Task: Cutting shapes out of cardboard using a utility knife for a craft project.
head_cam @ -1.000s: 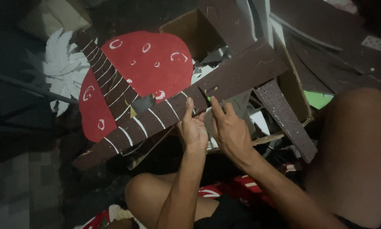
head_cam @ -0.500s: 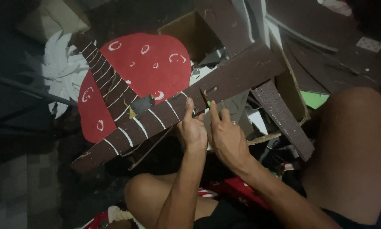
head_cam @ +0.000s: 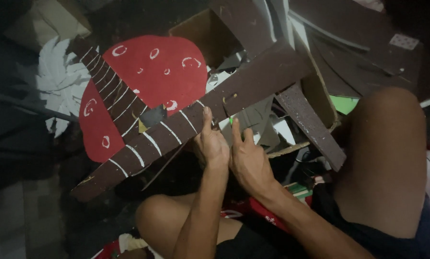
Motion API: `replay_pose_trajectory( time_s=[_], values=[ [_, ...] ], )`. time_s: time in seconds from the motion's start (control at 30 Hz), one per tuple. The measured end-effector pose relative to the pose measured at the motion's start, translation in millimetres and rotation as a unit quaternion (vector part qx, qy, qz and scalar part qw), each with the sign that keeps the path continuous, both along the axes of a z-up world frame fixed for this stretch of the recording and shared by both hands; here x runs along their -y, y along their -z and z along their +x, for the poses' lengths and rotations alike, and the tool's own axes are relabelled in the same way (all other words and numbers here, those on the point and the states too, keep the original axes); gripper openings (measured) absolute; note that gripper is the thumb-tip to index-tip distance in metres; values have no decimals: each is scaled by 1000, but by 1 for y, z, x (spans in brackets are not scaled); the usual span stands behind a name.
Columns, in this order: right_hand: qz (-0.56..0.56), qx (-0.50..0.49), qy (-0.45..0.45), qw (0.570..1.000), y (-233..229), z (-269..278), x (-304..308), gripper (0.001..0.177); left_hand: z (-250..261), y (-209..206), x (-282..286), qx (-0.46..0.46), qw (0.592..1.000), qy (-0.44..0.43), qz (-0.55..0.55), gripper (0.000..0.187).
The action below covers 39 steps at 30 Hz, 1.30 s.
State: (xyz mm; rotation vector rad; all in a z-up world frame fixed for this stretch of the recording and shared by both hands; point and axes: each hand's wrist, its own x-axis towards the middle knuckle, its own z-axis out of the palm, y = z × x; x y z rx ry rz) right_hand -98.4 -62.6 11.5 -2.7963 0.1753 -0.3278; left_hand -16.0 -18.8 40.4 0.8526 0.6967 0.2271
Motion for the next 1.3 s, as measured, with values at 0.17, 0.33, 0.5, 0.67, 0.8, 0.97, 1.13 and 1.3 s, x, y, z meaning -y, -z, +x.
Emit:
replay_pose_trajectory(
  time_s=[0.17,0.33,0.5,0.67,0.8,0.97,1.13,1.3],
  values=[
    [8,-12,-9,1000,3,-9,-1,64,-4,-3,2,4,1000,-4,4,49],
    [9,-22,-18,1000,3,-14,1,64,-2,19,0,3,1000,2,5,48],
    [43,-57,-18,997,3,-23,-1,69,-4,5,1,-17,999,10,29,50],
    [-8,-44,-18,999,0,-36,2,74,-2,35,-7,19,1000,15,-4,47],
    [128,-112,-45,984,-33,-51,22,73,0,15,-28,41,985,143,-90,48],
    [226,-39,4,973,-68,-26,54,47,23,41,-33,66,993,17,-98,37],
    [289,26,4,957,-68,14,71,33,29,56,-36,66,992,29,-102,28],
    [305,30,-12,952,-61,36,70,30,23,45,-32,58,994,41,-83,30]
  ],
)
